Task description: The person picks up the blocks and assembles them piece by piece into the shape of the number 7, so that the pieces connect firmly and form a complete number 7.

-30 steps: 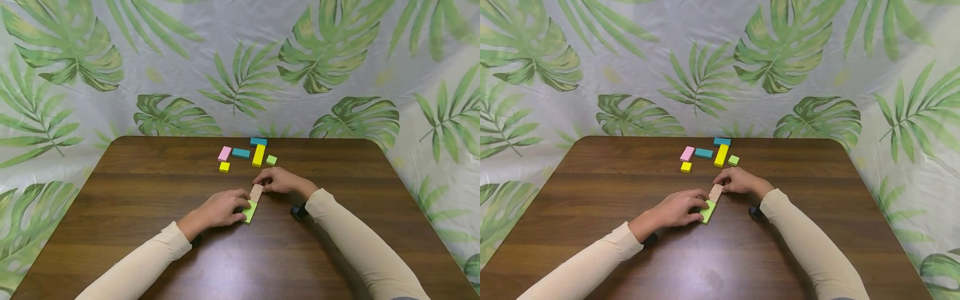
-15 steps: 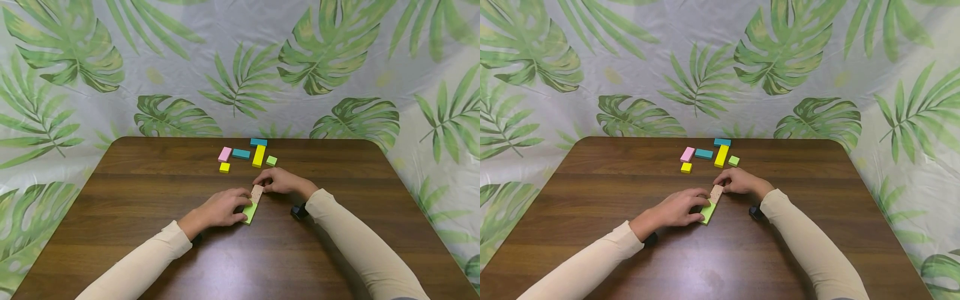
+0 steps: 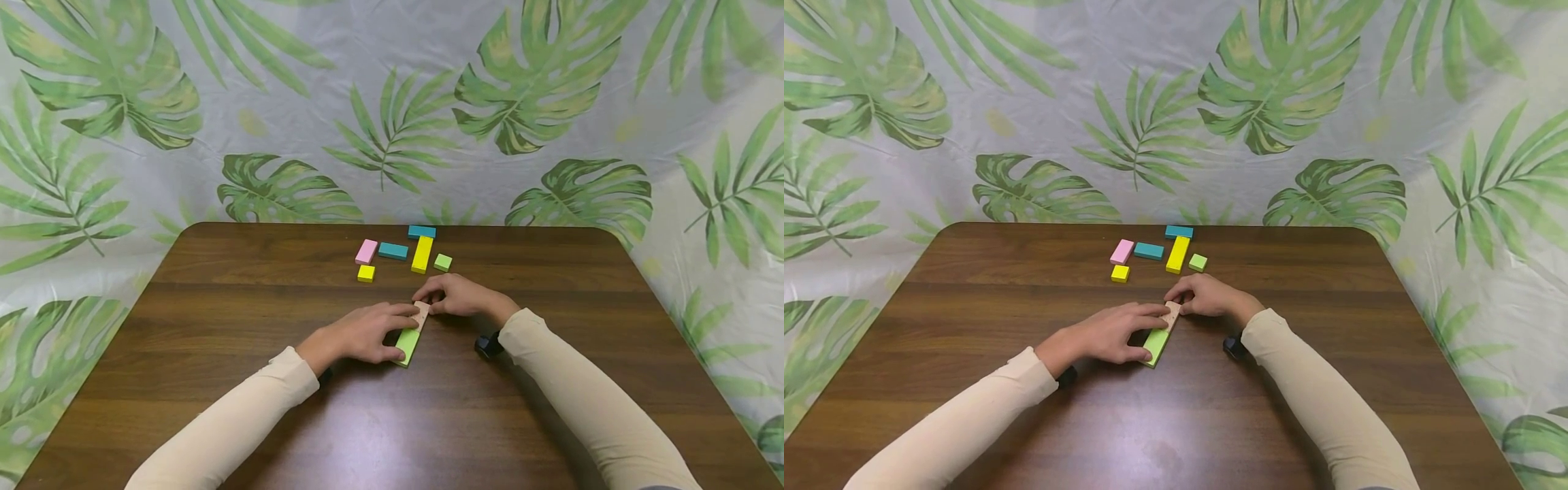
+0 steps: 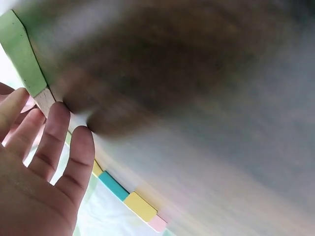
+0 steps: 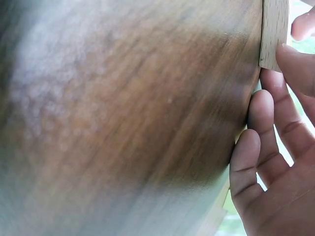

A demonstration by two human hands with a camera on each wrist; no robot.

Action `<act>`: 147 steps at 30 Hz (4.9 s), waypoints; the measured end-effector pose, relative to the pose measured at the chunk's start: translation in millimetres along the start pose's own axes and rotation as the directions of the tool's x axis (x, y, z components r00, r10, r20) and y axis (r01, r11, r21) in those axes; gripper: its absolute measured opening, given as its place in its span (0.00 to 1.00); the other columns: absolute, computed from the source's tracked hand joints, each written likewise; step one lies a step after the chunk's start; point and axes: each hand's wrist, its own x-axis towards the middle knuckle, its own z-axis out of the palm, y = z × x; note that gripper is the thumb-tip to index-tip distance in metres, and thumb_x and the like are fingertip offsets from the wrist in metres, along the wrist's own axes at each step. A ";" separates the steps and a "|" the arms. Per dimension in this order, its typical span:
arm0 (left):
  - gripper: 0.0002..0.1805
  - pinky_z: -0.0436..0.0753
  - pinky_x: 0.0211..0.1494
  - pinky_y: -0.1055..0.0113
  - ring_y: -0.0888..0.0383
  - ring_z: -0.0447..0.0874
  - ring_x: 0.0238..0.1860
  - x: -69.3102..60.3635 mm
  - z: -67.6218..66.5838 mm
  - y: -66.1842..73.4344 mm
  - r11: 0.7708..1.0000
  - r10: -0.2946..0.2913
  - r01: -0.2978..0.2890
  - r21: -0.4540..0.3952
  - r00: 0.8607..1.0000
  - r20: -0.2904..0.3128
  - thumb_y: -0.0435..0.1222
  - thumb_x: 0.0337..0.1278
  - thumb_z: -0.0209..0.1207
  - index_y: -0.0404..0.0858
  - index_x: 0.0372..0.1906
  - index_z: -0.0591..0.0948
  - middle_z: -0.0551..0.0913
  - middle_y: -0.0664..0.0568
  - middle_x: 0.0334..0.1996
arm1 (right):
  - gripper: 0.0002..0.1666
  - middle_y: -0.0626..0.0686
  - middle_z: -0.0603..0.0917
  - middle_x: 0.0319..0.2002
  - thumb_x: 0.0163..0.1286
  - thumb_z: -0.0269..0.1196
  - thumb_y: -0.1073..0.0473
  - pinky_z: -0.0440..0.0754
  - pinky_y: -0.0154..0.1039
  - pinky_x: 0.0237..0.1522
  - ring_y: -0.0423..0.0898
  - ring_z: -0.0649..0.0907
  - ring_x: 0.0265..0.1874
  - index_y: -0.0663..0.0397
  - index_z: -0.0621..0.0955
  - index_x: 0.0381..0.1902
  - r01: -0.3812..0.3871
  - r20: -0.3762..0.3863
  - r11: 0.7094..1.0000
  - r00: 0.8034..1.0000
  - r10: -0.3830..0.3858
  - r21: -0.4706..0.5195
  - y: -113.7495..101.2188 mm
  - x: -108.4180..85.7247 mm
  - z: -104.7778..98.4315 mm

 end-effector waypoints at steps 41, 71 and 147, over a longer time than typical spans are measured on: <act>0.38 0.69 0.73 0.54 0.51 0.67 0.73 3.6 -5.9 -1.3 0.999 -0.027 0.028 -0.021 0.998 0.059 0.52 0.56 0.65 0.46 0.72 0.70 0.64 0.56 0.76 | 0.19 0.51 0.85 0.47 0.67 0.63 0.66 0.79 0.38 0.47 0.41 0.80 0.40 0.49 0.85 0.55 0.020 -0.002 1.000 1.000 -0.020 0.024 -2.6 -2.8 -1.9; 0.37 0.65 0.76 0.53 0.51 0.63 0.76 5.4 -7.4 -2.7 0.998 -0.043 0.047 -0.035 0.995 0.094 0.51 0.58 0.65 0.48 0.72 0.70 0.60 0.60 0.78 | 0.19 0.51 0.85 0.46 0.67 0.63 0.66 0.79 0.37 0.46 0.41 0.79 0.38 0.50 0.85 0.55 0.019 0.004 0.999 1.000 -0.020 0.038 -2.2 -2.6 -1.3; 0.36 0.61 0.78 0.52 0.47 0.68 0.71 -2.5 -2.1 -1.8 1.000 -0.013 0.015 -0.024 0.998 0.068 0.51 0.58 0.65 0.45 0.71 0.72 0.63 0.59 0.77 | 0.22 0.60 0.75 0.67 0.72 0.57 0.64 0.72 0.57 0.66 0.59 0.73 0.65 0.55 0.79 0.63 -0.133 -0.281 0.990 0.953 0.118 -0.037 10.9 74.6 -46.9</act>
